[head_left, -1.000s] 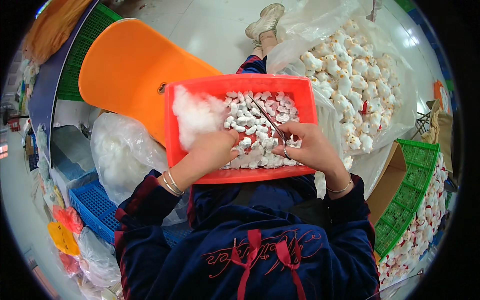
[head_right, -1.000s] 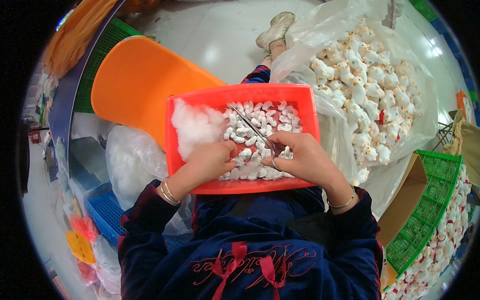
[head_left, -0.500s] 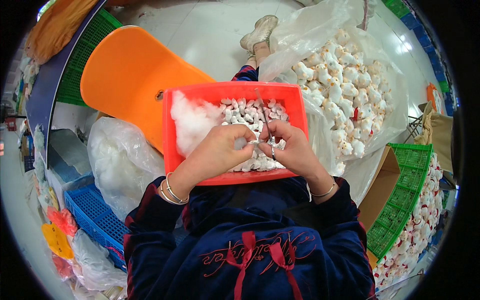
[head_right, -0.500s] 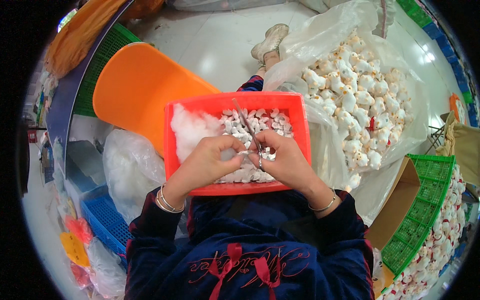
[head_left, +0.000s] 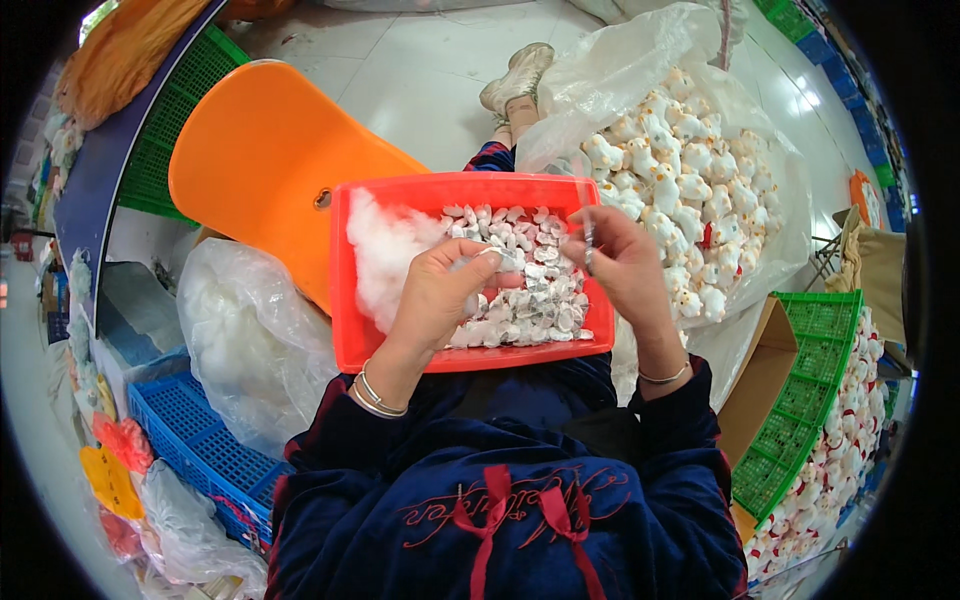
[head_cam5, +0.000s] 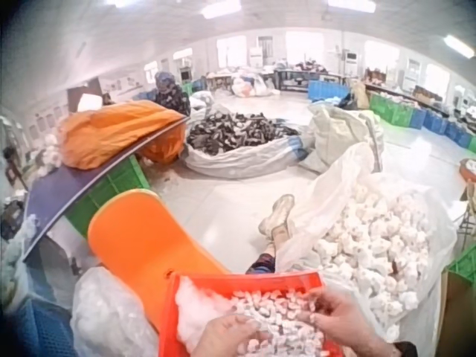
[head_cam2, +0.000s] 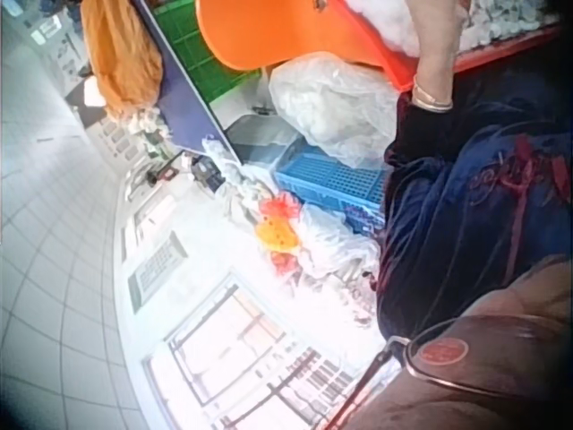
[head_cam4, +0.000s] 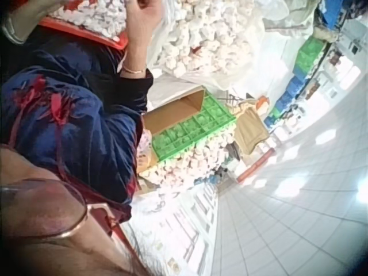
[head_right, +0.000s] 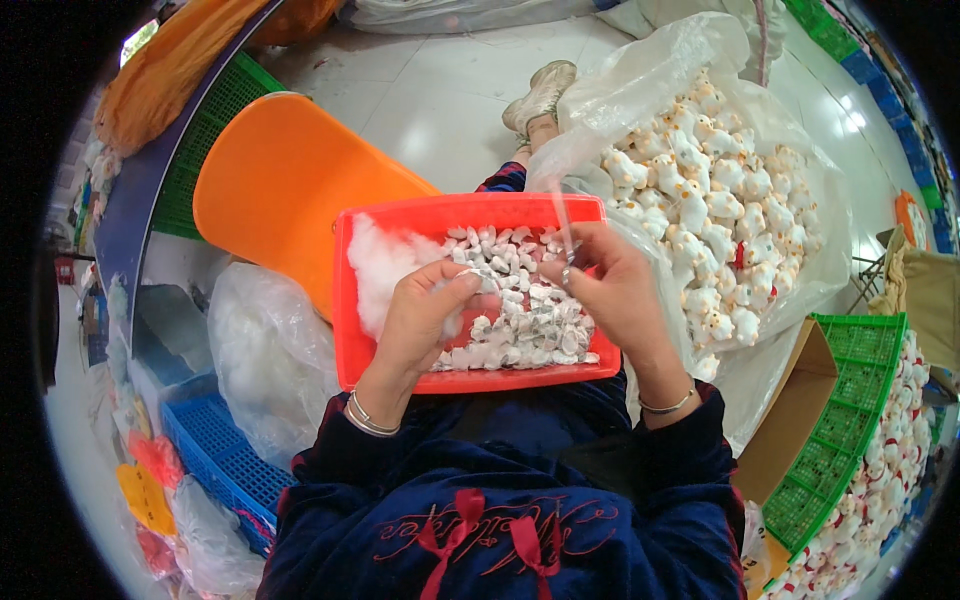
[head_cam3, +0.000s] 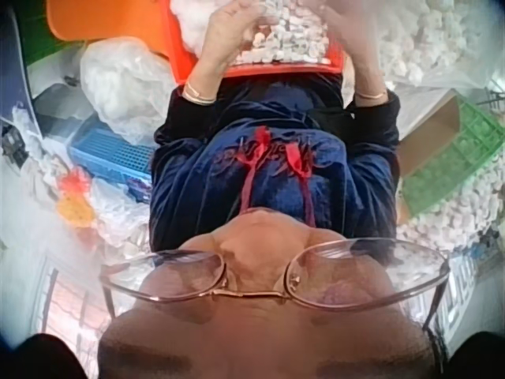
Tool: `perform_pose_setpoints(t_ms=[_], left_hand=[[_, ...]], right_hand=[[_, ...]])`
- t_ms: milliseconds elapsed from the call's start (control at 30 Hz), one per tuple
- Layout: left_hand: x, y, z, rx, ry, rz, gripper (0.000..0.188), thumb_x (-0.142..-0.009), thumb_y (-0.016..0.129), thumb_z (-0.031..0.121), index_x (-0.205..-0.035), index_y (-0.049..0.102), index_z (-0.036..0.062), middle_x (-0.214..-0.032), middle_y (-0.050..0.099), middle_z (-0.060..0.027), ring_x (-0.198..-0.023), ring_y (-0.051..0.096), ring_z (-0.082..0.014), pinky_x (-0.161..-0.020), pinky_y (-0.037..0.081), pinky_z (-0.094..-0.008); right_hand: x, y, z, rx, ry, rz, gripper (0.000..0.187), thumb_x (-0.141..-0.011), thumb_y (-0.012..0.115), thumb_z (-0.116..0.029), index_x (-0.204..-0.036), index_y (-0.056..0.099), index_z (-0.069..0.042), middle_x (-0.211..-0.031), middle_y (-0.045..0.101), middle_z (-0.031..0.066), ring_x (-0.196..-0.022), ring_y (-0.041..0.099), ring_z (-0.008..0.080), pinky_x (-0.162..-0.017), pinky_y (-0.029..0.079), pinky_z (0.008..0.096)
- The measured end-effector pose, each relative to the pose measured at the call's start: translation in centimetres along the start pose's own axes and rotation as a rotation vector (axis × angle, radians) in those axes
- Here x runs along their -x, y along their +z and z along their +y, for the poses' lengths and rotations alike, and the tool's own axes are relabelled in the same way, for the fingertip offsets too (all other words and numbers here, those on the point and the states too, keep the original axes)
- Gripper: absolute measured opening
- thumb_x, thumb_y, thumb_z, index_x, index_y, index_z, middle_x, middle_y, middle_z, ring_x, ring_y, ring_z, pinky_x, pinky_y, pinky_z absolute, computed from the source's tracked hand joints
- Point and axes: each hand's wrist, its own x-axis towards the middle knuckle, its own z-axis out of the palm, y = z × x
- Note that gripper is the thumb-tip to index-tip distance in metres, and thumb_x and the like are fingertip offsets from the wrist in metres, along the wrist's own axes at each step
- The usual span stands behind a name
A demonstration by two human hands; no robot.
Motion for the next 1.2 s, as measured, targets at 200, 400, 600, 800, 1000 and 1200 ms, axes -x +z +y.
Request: perform_pose_setpoints(t_ms=[200,400,600,800,1000,1200], left_hand=[[0.1,-0.1,0.4,0.128,0.037,0.046,0.016,-0.102,0.063,0.013,-0.099,0.067,-0.0021,-0.093,0.072,-0.0138,-0.091,0.076,-0.0207,-0.044,0.040,-0.0166],[-0.1,-0.6,0.2,0.181,0.129,0.041,0.020,-0.103,0.063,0.015,-0.101,0.068,-0.0043,-0.097,0.073,-0.0159,-0.093,0.076,-0.0270,-0.062,0.054,-0.0218],[-0.1,-0.6,-0.1,0.095,0.161,0.050,0.021,-0.103,0.063,0.014,-0.104,0.069,-0.0060,-0.096,0.074,-0.0148,-0.091,0.075,-0.0252,-0.082,0.060,-0.0300],[0.0,-0.2,-0.2,-0.033,0.164,0.073,0.021,-0.102,0.067,0.017,-0.099,0.072,-0.0037,-0.092,0.075,-0.0119,-0.088,0.075,-0.0137,-0.055,0.048,-0.0179],[0.3,-0.2,0.2,-0.005,0.201,0.055,0.018,-0.103,0.062,0.010,-0.105,0.070,-0.0056,-0.098,0.075,-0.0147,-0.090,0.075,-0.0219,-0.076,0.059,-0.0301],[0.0,-0.8,0.0,0.106,0.245,0.009,0.018,-0.103,0.061,0.009,-0.107,0.069,-0.0066,-0.099,0.074,-0.0155,-0.091,0.076,-0.0267,-0.082,0.063,-0.0348]], right_hand=[[2.0,-1.8,-2.1,0.650,-0.506,-0.104,0.042,-0.073,0.088,-0.020,-0.111,0.073,-0.011,-0.094,0.067,0.0046,-0.092,0.062,0.0233,-0.081,0.045,0.0373],[3.3,-2.2,-2.1,0.858,-0.364,-0.174,0.038,-0.076,0.084,-0.024,-0.109,0.073,-0.011,-0.094,0.066,0.0049,-0.096,0.060,0.0261,-0.083,0.042,0.0398],[3.3,-2.2,-2.1,0.828,-0.291,-0.220,0.038,-0.076,0.084,-0.025,-0.110,0.073,-0.011,-0.096,0.066,0.0057,-0.098,0.060,0.0263,-0.083,0.041,0.0401],[3.1,-1.4,-1.7,0.704,-0.311,-0.159,0.048,-0.073,0.087,-0.028,-0.114,0.071,-0.010,-0.108,0.065,0.0089,-0.108,0.058,0.0303,-0.092,0.042,0.0424],[2.8,-2.4,-1.5,0.666,-0.276,-0.272,0.040,-0.074,0.086,-0.023,-0.107,0.071,-0.005,-0.096,0.068,0.0104,-0.093,0.065,0.0303,-0.082,0.049,0.0419],[3.0,-2.5,-1.6,0.545,-0.257,-0.315,0.033,-0.074,0.086,-0.016,-0.100,0.072,-0.002,-0.078,0.067,0.0107,-0.075,0.066,0.0290,-0.069,0.051,0.0404]])
